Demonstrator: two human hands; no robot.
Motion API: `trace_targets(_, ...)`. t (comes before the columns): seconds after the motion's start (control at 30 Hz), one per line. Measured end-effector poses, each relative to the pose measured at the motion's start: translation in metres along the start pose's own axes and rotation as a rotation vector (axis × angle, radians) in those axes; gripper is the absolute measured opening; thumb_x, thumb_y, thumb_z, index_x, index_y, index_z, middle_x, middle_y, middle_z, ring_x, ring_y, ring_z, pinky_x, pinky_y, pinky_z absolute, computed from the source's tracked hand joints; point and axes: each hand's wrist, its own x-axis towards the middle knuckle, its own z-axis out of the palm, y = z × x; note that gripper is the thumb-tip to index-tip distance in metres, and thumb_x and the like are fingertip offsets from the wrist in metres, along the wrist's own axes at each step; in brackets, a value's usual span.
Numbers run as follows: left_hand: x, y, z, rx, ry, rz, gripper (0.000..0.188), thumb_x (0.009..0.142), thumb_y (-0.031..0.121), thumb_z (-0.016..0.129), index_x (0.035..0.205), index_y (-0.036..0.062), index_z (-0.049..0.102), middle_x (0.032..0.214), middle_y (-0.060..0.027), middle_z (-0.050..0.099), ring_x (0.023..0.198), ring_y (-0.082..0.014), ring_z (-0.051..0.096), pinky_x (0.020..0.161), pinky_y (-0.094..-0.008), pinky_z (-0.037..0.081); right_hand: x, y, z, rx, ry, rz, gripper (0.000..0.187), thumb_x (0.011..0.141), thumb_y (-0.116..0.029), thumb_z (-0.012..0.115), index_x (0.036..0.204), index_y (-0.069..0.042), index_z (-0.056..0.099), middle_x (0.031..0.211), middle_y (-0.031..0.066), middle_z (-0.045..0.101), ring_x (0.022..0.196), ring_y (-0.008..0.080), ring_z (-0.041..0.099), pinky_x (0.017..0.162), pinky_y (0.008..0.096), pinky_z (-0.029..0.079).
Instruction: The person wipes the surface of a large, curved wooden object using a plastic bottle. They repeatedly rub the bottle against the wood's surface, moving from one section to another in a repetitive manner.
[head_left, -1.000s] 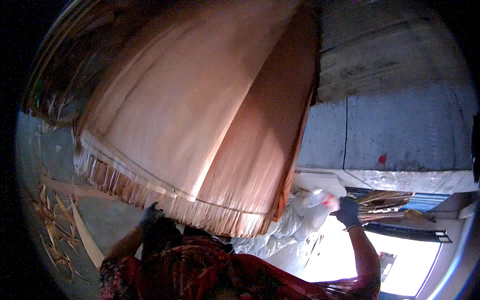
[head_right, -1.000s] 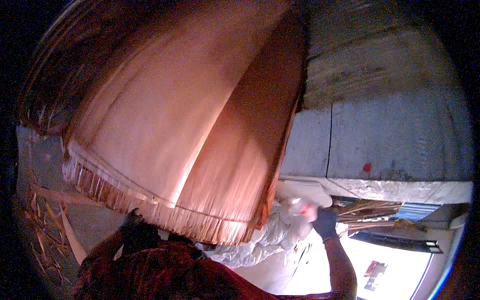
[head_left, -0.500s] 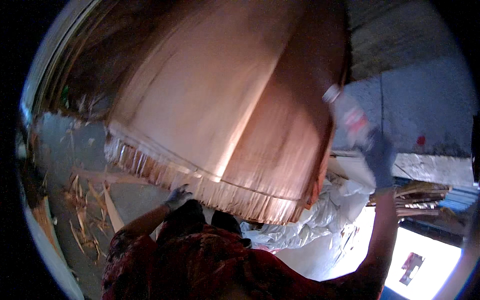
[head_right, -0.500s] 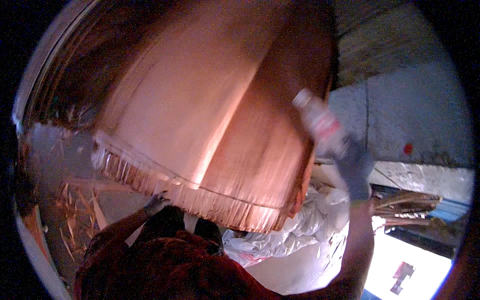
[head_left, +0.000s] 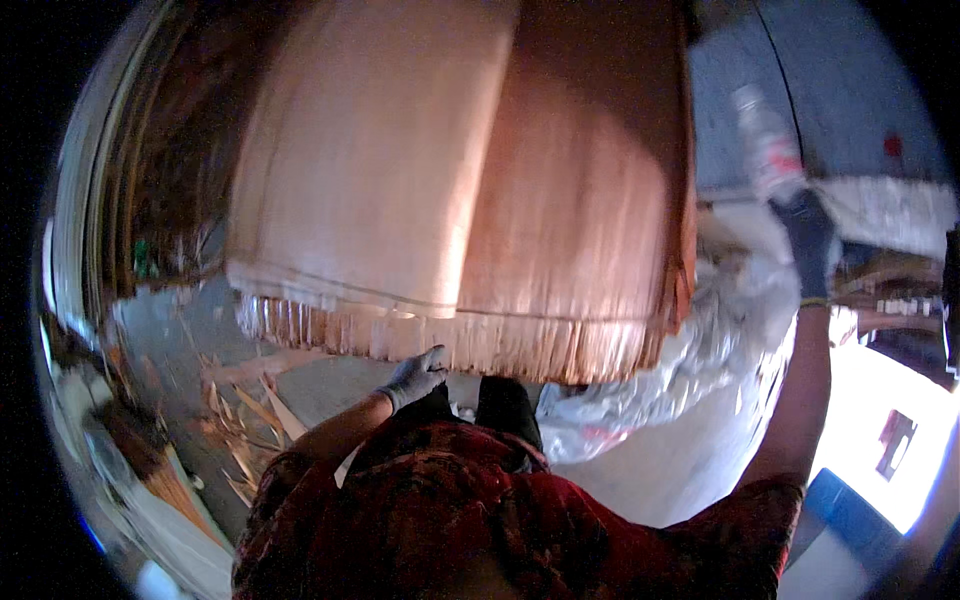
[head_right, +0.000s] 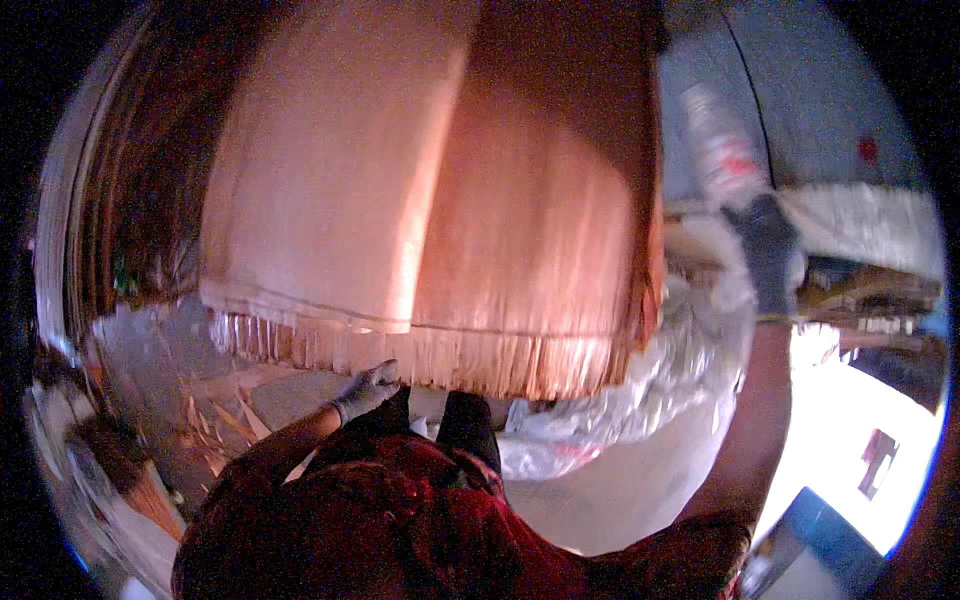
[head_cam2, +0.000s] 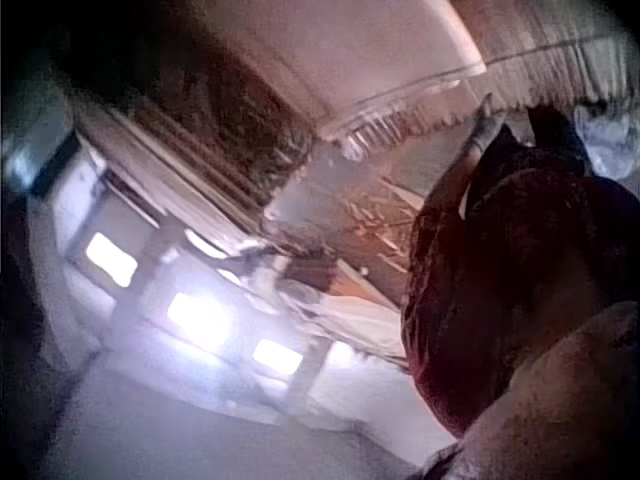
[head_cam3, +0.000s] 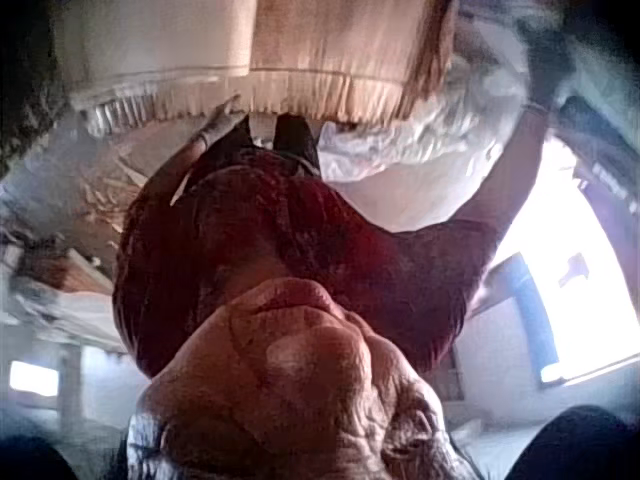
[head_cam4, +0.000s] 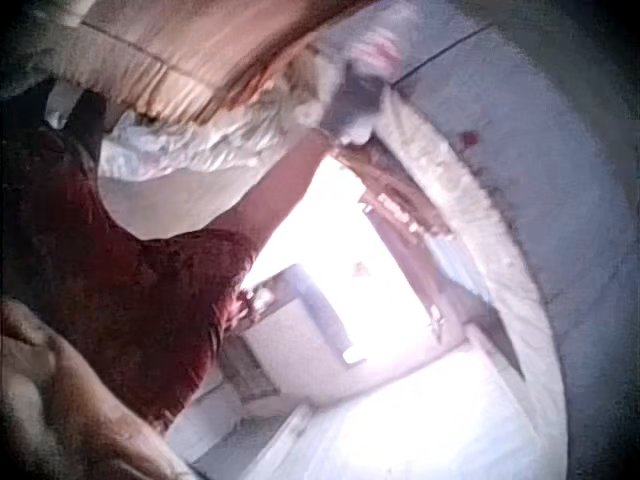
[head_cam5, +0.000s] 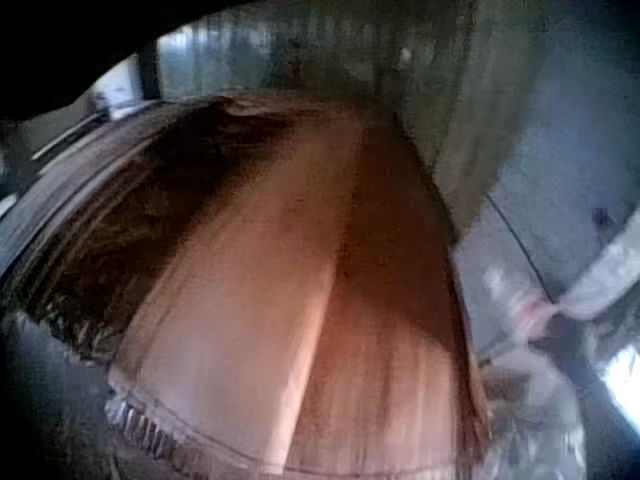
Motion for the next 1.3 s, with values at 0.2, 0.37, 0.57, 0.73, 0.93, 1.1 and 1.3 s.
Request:
trace_targets(0.2, 0.043, 0.052, 0.027, 0.353, -0.244, 0.112, 0.062, 0.073, 0.027, 0.061, 0.126, 0.004, 0.039, 0.091, -0.0188, 0.06, 0.086, -0.0329, 0.058, 0.074, -0.0394, 0.046, -0.238, -0.138, 0.094, 0.805, -0.354, 0.323, 0.044, 0.061, -0.036, 0.072, 0.081, -0.002, 0.054, 0.075, 0.0177, 0.056, 0.069, 0.0355, 0.056, 0.062, 0.0418, 0.044)
trace_targets(0.37, 0.101, 0.136, 0.083, 0.889, -0.12, 0.341, 0.089, 0.066, 0.029, 0.07, 0.134, -0.0003, 0.02, 0.129, -0.0226, 0.036, 0.118, -0.0384, 0.036, 0.094, -0.0415, 0.034, -0.317, -0.193, 0.102, 1.964, -0.183, 1.171, 0.024, 0.068, -0.004, 0.071, 0.081, -0.003, 0.051, 0.074, -0.003, 0.052, 0.066, 0.0085, 0.05, 0.059, 0.0238, 0.044)
trace_targets(0.57, 0.198, 0.183, 0.178, 1.101, -0.148, 0.745, 0.099, 0.064, 0.042, 0.068, 0.136, 0.0, 0.015, 0.132, -0.0287, 0.026, 0.129, -0.0401, 0.012, 0.103, -0.0504, 0.012, -0.398, -0.24, 0.129, 2.23, -0.047, 1.584, 0.036, 0.065, -0.007, 0.073, 0.095, -0.003, 0.054, 0.083, 0.0015, 0.059, 0.071, 0.01, 0.056, 0.065, 0.0237, 0.048)
trace_targets(0.73, 0.267, 0.187, 0.246, 1.552, -0.103, 0.651, 0.105, 0.064, 0.057, 0.062, 0.137, 0.0017, 0.01, 0.139, -0.0274, 0.013, 0.13, -0.0397, 0.009, 0.104, -0.05, 0.007, -0.442, -0.263, 0.144, 2.214, -0.015, 1.775, 0.043, 0.065, -0.008, 0.074, 0.101, 0.0, 0.052, 0.085, 0.003, 0.06, 0.073, 0.0114, 0.058, 0.066, 0.024, 0.049)
trace_targets(0.93, 0.279, 0.199, 0.262, 1.319, 0.021, 0.661, 0.106, 0.065, 0.057, 0.062, 0.135, -0.0054, 0.011, 0.138, -0.0289, 0.016, 0.13, -0.0418, 0.007, 0.103, -0.0499, 0.01, -0.459, -0.272, 0.159, 2.278, 0.018, 1.816, 0.049, 0.065, -0.01, 0.075, 0.106, 0.002, 0.051, 0.09, 0.0049, 0.06, 0.076, 0.0124, 0.059, 0.068, 0.0244, 0.049)
trace_targets(1.1, 0.289, 0.213, 0.282, 1.58, 0.095, 0.548, 0.097, 0.071, 0.052, 0.058, 0.137, 0.0022, 0.009, 0.135, -0.0307, 0.021, 0.129, -0.0402, 0.012, 0.101, -0.0533, 0.013, -0.455, -0.27, 0.165, 2.295, 0.03, 1.785, 0.057, 0.063, -0.015, 0.077, 0.11, 0.003, 0.05, 0.095, 0.0056, 0.06, 0.081, 0.0131, 0.058, 0.073, 0.0255, 0.047)
trace_targets(1.3, 0.284, 0.236, 0.304, 1.717, 0.026, 0.363, 0.092, 0.071, 0.047, 0.059, 0.139, 0.0082, 0.011, 0.136, -0.0275, 0.023, 0.128, -0.0408, 0.016, 0.097, -0.0551, 0.02, -0.454, -0.267, 0.162, 2.29, 0.067, 1.82, 0.059, 0.062, -0.018, 0.078, 0.109, 0.003, 0.05, 0.096, 0.0053, 0.06, 0.082, 0.0126, 0.058, 0.074, 0.0255, 0.046)
